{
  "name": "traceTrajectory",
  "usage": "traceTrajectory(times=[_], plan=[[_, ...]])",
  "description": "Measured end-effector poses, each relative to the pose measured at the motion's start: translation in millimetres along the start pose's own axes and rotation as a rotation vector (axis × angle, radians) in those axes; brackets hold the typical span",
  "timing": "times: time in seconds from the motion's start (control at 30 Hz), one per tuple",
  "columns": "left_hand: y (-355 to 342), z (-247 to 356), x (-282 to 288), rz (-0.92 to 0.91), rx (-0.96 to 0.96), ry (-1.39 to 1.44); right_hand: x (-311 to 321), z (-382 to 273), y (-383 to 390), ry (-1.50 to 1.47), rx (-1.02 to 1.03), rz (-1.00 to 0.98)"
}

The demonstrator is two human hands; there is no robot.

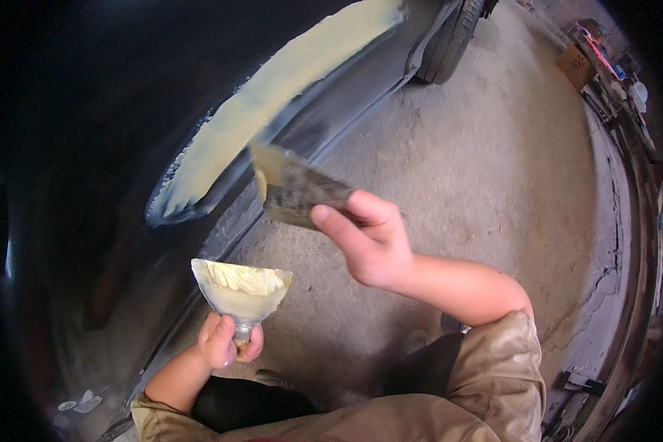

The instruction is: The person scoops body filler from a container onto a spreader and applies it to a damaged area on the side of a black car in a garage. They repeatedly smooth and level the filler along the panel using a metal spreader.

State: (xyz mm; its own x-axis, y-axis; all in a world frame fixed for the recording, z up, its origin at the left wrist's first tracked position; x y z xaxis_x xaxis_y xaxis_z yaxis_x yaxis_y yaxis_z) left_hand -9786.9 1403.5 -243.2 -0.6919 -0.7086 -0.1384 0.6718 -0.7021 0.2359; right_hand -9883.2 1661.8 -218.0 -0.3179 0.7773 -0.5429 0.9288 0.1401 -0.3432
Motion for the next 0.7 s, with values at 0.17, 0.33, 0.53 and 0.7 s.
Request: traceTrajectory(times=[0.17, 0.33, 0.53, 0.7], plan=[[-15.2, -4.7, -3.0, -0.044, 0.007, 0.015, -5.1, -29.7, 24.3, -0.192, -0.068, -0.055], [-18.7, -5.3, -3.2, 0.026, 0.04, -0.012, -4.1, -30.6, 9.1, 0.096, 0.27, -0.601], [-13.4, 2.2, 3.0, 0.161, -0.174, -0.032, 36.6, -11.7, 20.2, 0.526, -0.083, -0.685], [-13.6, -5.5, 21.2, 0.096, -0.261, 0.115, 125.6, 25.3, -9.5, 0.348, -0.234, 0.18]])
Point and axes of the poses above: each hand's wrist, its own y-axis away from the middle knuckle, its own x-axis out of the back of the hand, z = x × y, the point moved 2 cm from there along -y, towards the middle knuckle, and after that the axes turned 14 degrees about -y, right-handed, at the moved point
